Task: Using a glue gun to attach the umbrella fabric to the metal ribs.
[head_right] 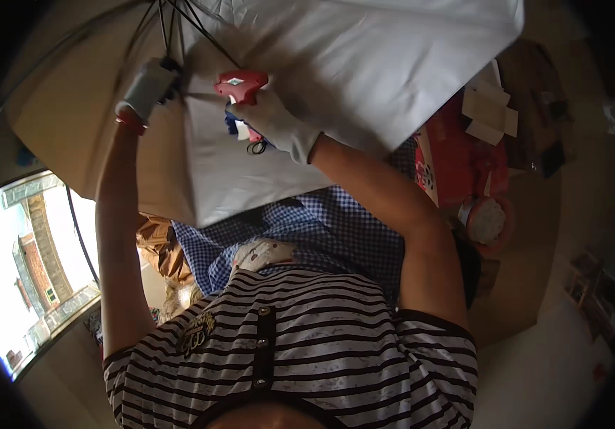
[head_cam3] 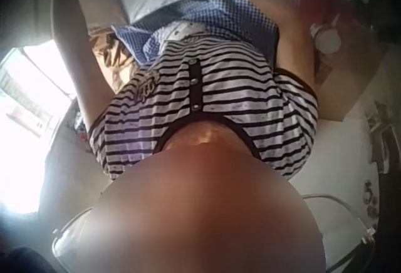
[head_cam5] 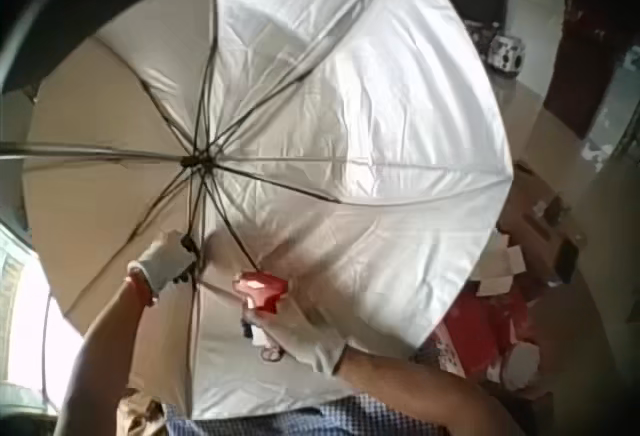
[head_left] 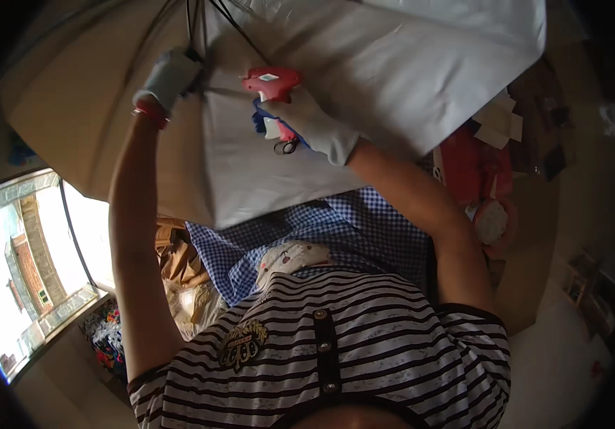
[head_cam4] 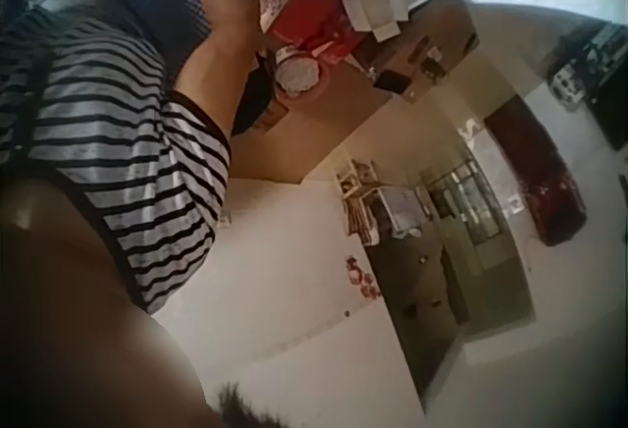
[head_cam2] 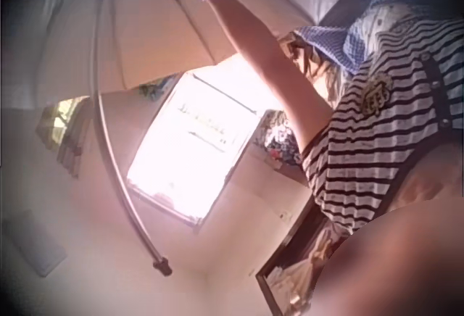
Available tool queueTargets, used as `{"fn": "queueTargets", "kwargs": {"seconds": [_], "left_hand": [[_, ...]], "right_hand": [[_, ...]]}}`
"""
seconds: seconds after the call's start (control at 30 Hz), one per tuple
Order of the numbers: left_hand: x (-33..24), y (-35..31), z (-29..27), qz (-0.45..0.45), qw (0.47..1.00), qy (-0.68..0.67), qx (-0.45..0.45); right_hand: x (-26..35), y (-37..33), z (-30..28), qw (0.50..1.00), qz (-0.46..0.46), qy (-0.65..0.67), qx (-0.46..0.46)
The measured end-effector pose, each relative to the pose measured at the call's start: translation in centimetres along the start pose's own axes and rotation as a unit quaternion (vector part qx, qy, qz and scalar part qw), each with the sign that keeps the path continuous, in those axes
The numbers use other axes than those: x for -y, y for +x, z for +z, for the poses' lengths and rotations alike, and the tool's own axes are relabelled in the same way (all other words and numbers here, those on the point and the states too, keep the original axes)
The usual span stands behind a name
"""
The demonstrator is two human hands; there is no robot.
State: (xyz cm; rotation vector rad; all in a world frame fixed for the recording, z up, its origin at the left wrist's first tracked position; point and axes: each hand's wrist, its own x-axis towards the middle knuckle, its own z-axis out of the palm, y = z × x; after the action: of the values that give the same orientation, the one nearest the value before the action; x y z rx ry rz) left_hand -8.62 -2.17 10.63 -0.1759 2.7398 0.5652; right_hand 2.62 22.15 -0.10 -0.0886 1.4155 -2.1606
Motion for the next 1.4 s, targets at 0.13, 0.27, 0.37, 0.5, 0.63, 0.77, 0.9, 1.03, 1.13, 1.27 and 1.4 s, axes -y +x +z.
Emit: {"fn": "queueTargets", "kwargs": {"seconds": [0.13, 0.27, 0.37, 0.5, 0.63, 0.77, 0.9, 1.03, 1.13, 1.27, 1.4], "left_hand": [[1.3, -1.5, -4.4, -0.097, 0.97, 0.221, -0.013], [2.1, -3.4, 2.2, 0.093, 0.892, 0.239, -0.373], [1.2, -2.7, 8.7, 0.026, 0.979, 0.088, -0.18], [0.2, -0.4, 10.9, 0.02, 0.985, 0.023, -0.171], [-0.5, -0.1, 10.4, 0.141, 0.984, -0.071, -0.082], [-1.2, -0.7, 9.8, -0.026, 0.967, -0.251, -0.017], [-1.8, -1.2, 9.0, 0.009, 0.974, -0.228, -0.01], [-2.3, -1.4, 8.6, -0.024, 0.972, -0.234, -0.002], [-2.4, -1.5, 8.6, -0.035, 0.966, -0.256, 0.0], [-2.2, -1.6, 8.5, -0.025, 0.962, -0.273, -0.005], [-1.9, -1.3, 8.3, -0.03, 0.958, -0.284, 0.028]], "right_hand": [[-0.1, 1.6, -0.5, 0.995, -0.06, -0.08, 0.014], [-3.1, 3.1, -2.4, 0.988, -0.129, -0.076, -0.027], [-4.3, 3.3, -3.1, 0.993, -0.056, -0.081, -0.066], [-3.9, 2.7, -2.6, 0.991, -0.081, -0.085, -0.058], [-4.1, 1.7, -1.4, 0.985, -0.069, -0.112, -0.109], [-5.3, 0.9, 0.8, 0.986, -0.012, -0.02, -0.168], [-5.3, 0.3, 3.1, 0.979, 0.043, 0.009, -0.2], [-4.6, -0.8, 3.3, 0.986, 0.022, 0.063, -0.15], [-4.7, -0.8, 2.6, 0.985, 0.051, 0.107, -0.124], [-5.4, 0.1, 1.6, 0.989, 0.033, 0.091, -0.109], [-5.6, 0.7, 0.3, 0.992, 0.038, 0.086, -0.079]]}}
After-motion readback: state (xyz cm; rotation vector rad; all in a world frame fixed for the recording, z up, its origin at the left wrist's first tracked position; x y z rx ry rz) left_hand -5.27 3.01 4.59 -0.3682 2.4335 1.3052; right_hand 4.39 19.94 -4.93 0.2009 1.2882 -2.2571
